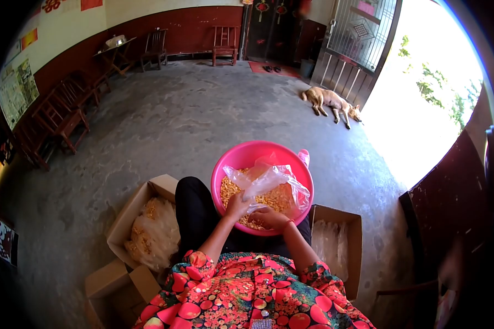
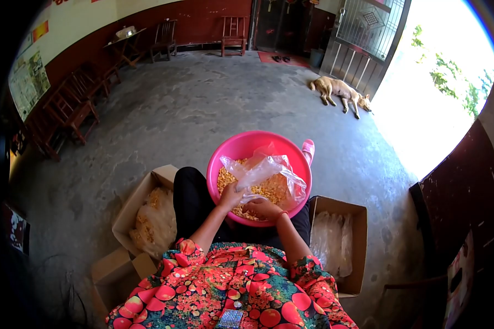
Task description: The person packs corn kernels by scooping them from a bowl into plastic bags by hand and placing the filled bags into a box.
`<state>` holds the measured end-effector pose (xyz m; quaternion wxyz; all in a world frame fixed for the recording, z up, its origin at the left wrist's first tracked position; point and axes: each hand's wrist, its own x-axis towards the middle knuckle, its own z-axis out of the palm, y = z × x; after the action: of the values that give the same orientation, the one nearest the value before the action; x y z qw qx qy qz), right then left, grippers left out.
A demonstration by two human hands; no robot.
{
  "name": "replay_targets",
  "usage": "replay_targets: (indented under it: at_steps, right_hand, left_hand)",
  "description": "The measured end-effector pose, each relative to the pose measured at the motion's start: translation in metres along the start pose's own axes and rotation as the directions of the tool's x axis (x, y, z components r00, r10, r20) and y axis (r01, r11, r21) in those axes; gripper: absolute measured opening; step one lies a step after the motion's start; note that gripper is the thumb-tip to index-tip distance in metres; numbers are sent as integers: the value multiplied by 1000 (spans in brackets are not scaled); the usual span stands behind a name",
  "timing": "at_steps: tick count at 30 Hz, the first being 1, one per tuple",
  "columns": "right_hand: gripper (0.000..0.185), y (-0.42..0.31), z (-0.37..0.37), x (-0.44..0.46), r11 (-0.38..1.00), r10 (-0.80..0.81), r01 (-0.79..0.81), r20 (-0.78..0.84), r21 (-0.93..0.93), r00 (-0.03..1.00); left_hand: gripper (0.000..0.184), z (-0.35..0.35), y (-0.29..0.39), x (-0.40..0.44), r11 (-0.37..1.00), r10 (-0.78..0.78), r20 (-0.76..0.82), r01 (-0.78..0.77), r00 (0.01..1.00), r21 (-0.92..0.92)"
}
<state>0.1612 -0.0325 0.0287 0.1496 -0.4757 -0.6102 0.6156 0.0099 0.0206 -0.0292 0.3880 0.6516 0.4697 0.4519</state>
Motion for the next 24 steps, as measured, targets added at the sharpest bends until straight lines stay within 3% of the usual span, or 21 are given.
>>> replay_targets:
  at_steps: [1, 2, 4, 5, 7, 8, 10, 14, 16, 17, 19, 23, 24]
  right_hand:
    - [21, 0, -3, -3, 948, 69, -80, 47, 308, 997]
    - [21, 1, -5, -4, 948, 70, -81, 46, 308, 996]
    - [20, 4, -8, -6, 814, 75, -33, -49, 580, 996]
    - [20, 7, -10, -6, 814, 75, -33, -49, 580, 996]
    - [19, 15, -14, -4, 710, 82, 154, -298, 687, 951]
    - [19, 17, -16, -3, 710, 82, 153, -296, 687, 952]
    - [21, 22, -19, -2, 668, 157, 314, -540, 675, 827]
    - [21, 35, -22, 8, 628, 136, 472, -684, 619, 716]
    - [23, 45, -25, 18, 764, -198, 605, -811, 224, 550]
    - [23, 43, -23, 17, 765, -197, 604, -811, 224, 550]
    - [23, 40, -16, 18, 828, -467, 506, -798, -244, 380]
    - [19, 35, -17, 16, 887, -347, 438, -841, -149, 416]
    - [19, 30, -18, 9, 889, -236, 451, -770, 75, 593]
  left_hand:
    - [29, 2, -5, 1, 1000, 0, 0, 0, 1000, 0]
    - [30, 2, -6, 1, 1000, -5, -6, 5, 1000, 18]
    - [30, 3, -8, 1, 999, -9, -13, 10, 1000, 37]
    - [30, 2, -5, 0, 1000, -8, -8, 8, 1000, 27]
    - [31, 0, 1, -1, 1000, -7, -5, 7, 1000, 18]
    - [30, -1, 3, -1, 1000, -5, 6, 5, 1000, 10]
    - [30, -2, 6, -2, 1000, -5, 17, 5, 1000, 1]
    - [30, -6, 19, -4, 999, 0, -14, 1, 1000, 46]
    - [30, -6, 21, -5, 996, -1, -23, 3, 1000, 84]
    - [29, -6, 19, -4, 995, -22, -19, 23, 1000, 95]
    - [28, -3, 12, -2, 993, -42, -14, 44, 999, 106]
    - [21, 0, 6, 0, 992, 7, -45, -13, 999, -125]
    - [18, -1, 11, 0, 976, 7, -62, -21, 998, -217]
